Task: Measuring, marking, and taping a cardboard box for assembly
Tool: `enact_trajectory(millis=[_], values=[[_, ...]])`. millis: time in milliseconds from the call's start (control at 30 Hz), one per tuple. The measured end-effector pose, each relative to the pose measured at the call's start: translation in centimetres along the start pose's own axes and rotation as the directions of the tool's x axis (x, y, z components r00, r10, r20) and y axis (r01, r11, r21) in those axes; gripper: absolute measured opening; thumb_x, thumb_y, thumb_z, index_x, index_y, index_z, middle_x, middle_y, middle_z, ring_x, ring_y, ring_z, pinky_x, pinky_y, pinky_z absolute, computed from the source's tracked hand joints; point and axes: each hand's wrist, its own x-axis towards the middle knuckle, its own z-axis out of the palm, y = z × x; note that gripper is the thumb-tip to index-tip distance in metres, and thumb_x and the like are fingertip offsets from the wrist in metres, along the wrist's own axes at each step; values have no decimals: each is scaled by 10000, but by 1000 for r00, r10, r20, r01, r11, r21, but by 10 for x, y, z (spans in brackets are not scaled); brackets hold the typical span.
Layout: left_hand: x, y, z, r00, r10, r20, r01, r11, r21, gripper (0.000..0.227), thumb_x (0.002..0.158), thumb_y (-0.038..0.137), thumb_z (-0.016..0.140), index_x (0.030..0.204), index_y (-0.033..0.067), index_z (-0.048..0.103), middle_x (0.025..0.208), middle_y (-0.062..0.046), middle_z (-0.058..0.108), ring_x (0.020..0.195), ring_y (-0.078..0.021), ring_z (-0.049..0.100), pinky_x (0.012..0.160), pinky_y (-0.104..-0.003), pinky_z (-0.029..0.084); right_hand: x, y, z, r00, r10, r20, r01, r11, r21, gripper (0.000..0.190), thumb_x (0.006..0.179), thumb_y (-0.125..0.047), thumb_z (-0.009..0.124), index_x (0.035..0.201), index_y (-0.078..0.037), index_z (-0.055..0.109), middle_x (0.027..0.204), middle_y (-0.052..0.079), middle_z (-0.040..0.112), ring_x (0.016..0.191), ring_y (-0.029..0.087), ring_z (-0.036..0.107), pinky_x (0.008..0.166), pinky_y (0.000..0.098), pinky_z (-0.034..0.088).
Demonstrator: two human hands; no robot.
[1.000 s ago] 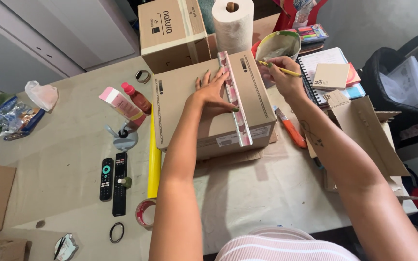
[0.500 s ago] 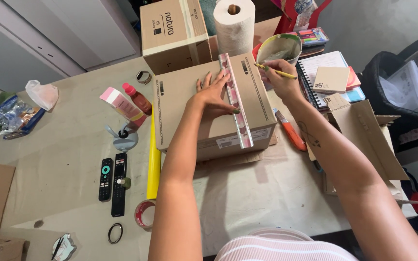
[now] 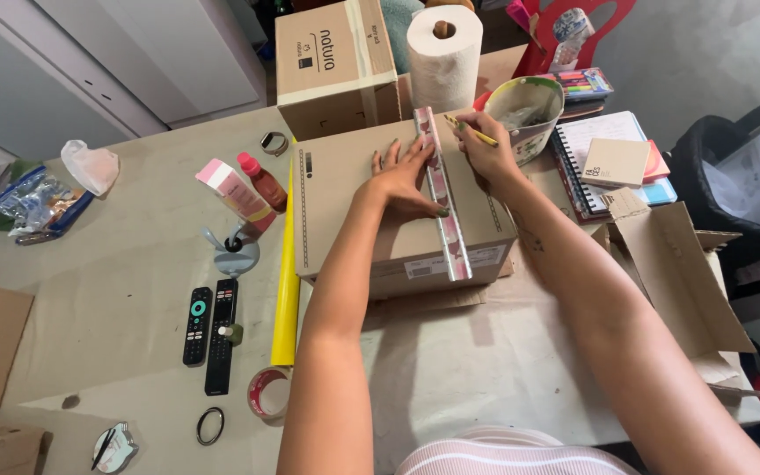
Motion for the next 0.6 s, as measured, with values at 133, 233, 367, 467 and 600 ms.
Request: enact_trajectory(millis=[133, 233, 367, 467, 600], values=[[0, -1, 2, 1000, 3, -1, -3, 1000, 10, 1459, 502, 931, 766, 1651, 354, 75, 1737, 89, -1, 1582, -361, -17, 1231, -672, -38, 32, 41, 10, 999, -39, 23, 41, 996, -78, 202, 972, -174, 685, 1153, -107, 743, 813, 118, 738, 645, 108, 681, 583, 224, 595], [0, 0, 1, 1000, 7, -15, -7, 1000, 0, 1456, 508, 916, 772, 1652, 349, 74, 1738, 80, 1, 1581, -367, -12, 1231, -677, -30, 41, 44, 13, 1000, -10, 28, 14, 992, -123, 203, 968, -184, 678, 1143, -121, 757, 758, 127, 740, 652, 148, 738, 580, 269, 616], [-1, 0, 2, 1000, 8, -23, -8, 1000, -6, 1435, 525, 901, 774, 1652, 337, 88, 1739, 71, 28, 1582, -364, 5, 1237, -670, -17, 44, 39, 15, 999, 15, 33, -8, 980, -200, 216, 964, -240, 693, 1153, -159, 761, 701, 97, 721, 649, 163, 742, 611, 282, 618], [0, 0, 1, 1000, 6, -29, -6, 1000, -3, 1432, 518, 900, 773, 1650, 334, 105, 1738, 70, 40, 1581, -359, 13, 1241, -665, -13, 47, 36, 17, 998, 39, 40, -25, 949, -314, 218, 957, -316, 697, 1146, -233, 770, 664, 30, 713, 665, 143, 740, 647, 293, 603], [-5, 2, -1, 999, 9, -34, -10, 1000, -14, 1415, 527, 890, 768, 1648, 328, 112, 1739, 68, 37, 1582, -358, 17, 1242, -667, -18, 51, 43, 16, 996, 67, 51, -40, 911, -411, 230, 954, -396, 679, 1155, -327, 765, 694, 12, 720, 776, 157, 742, 737, 315, 576]])
